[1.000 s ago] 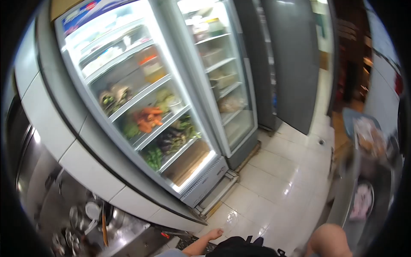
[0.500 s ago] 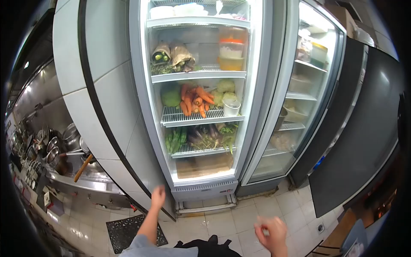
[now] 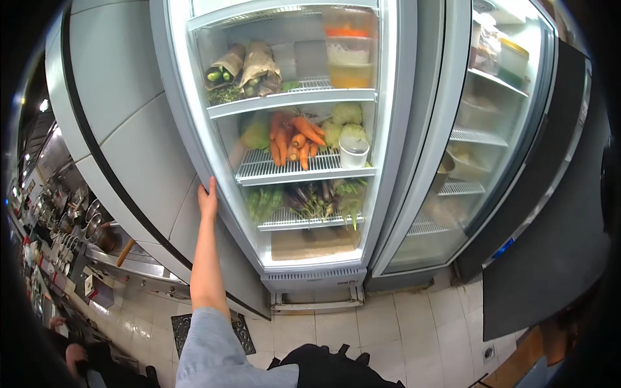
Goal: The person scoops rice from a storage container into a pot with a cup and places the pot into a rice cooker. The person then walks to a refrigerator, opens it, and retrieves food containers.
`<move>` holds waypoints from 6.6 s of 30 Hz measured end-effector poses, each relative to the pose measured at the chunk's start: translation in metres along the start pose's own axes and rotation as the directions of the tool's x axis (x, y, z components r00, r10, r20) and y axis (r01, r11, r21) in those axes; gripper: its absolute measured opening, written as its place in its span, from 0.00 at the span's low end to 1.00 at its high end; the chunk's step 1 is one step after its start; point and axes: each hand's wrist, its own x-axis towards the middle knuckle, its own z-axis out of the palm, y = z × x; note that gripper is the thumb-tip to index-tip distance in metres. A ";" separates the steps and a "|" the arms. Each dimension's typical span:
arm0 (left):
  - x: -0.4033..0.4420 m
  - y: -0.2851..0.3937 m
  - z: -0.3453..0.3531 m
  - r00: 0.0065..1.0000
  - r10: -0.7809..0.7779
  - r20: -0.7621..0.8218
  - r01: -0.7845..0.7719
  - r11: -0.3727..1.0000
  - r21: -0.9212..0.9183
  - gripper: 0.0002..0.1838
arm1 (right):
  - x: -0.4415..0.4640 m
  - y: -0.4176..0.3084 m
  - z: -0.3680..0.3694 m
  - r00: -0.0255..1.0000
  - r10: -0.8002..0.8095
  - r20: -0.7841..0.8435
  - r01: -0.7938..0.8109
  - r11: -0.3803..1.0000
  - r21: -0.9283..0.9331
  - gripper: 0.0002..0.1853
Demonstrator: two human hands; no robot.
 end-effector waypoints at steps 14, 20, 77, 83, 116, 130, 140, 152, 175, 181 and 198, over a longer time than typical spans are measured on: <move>-0.005 0.028 -0.011 0.989 -0.079 0.124 0.058 0.984 0.167 0.44 | 0.126 -0.075 -0.091 0.955 -0.271 -0.123 0.291 0.936 0.199 0.18; -0.001 0.007 -0.008 0.996 -0.041 0.079 0.026 0.983 0.181 0.42 | 0.083 -0.198 -0.050 0.835 -0.550 0.015 0.531 0.798 -0.285 0.22; -0.549 0.246 -0.154 0.182 0.817 0.547 -0.454 0.564 -0.690 0.32 | -0.227 -0.241 -0.150 0.237 -0.802 -0.549 0.915 -0.007 0.404 0.35; -0.522 0.177 -0.133 0.125 0.729 0.673 -0.418 0.654 -0.631 0.22 | -0.159 -0.229 -0.188 0.226 -0.505 -0.833 0.971 0.046 0.235 0.34; -0.219 0.060 -0.089 0.391 0.287 0.874 -0.558 0.829 -0.022 0.16 | -0.229 -0.868 -0.073 -0.540 -0.757 -0.368 0.833 -0.418 -0.364 0.14; -0.241 0.043 -0.124 0.863 -0.115 0.492 -0.141 0.880 0.453 0.13 | -0.167 -1.202 -0.015 0.326 -0.890 -0.319 0.843 0.426 -0.328 0.57; -0.233 0.043 -0.119 0.900 -0.113 0.421 -0.110 0.876 0.470 0.12 | -0.141 -1.237 -0.020 0.476 -0.844 -0.246 0.767 0.536 -0.354 0.73; -0.237 0.036 -0.118 0.874 -0.108 0.474 -0.145 0.873 0.466 0.11 | -0.144 -1.207 -0.031 0.274 -0.834 -0.479 0.805 0.471 -0.360 0.73; -0.258 0.009 -0.220 0.789 0.001 0.615 -0.278 0.893 0.355 0.11 | -0.196 -1.013 -0.069 -0.094 -0.814 -0.573 0.966 0.065 -0.250 0.60; -0.244 0.015 -0.214 0.716 0.047 0.696 -0.314 0.913 0.261 0.11 | -0.240 -0.969 -0.094 -0.173 -0.825 -0.538 0.957 -0.013 -0.288 0.60; -0.131 0.139 -0.098 0.544 0.426 0.723 0.198 0.772 -0.603 0.58 | -0.255 -0.716 -0.051 0.036 -0.993 -0.114 0.926 -0.009 0.377 0.61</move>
